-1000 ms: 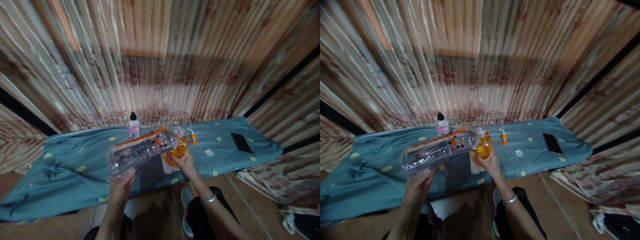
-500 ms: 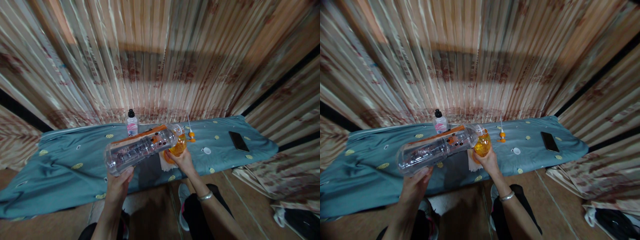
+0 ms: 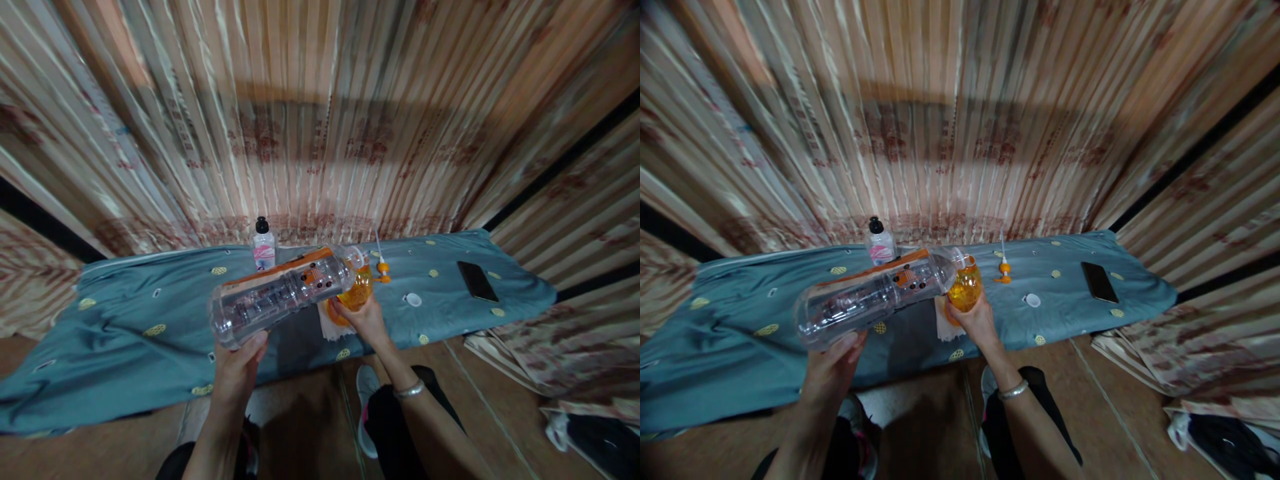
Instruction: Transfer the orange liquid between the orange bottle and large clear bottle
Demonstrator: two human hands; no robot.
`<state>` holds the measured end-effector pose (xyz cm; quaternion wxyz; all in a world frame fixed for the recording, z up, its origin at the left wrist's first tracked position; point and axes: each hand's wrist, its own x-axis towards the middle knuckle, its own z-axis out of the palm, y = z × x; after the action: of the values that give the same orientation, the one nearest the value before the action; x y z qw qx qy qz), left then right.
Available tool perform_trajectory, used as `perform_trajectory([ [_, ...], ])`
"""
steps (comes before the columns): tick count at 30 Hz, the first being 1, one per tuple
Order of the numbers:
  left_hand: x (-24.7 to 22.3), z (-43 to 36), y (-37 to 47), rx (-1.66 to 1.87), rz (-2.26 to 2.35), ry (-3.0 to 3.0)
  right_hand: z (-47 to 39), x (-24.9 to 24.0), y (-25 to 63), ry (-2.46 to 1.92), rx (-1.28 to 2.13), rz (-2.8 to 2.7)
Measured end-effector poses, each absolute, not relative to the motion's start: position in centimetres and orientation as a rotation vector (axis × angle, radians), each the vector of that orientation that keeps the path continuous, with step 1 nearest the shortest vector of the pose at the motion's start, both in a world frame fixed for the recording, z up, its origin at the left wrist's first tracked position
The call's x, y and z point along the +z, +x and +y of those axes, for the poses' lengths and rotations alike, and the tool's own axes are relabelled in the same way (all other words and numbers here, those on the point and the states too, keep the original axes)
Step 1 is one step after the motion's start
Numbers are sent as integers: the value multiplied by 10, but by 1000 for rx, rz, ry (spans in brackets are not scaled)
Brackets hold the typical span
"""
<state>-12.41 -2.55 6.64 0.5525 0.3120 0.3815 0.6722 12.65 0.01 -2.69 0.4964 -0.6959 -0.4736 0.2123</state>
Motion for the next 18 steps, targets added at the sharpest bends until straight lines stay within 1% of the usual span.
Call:
perform_trajectory([
  [18, 70, -26, -123, 1608, 909, 740, 1, -25, 126, -1648, 533, -1150],
])
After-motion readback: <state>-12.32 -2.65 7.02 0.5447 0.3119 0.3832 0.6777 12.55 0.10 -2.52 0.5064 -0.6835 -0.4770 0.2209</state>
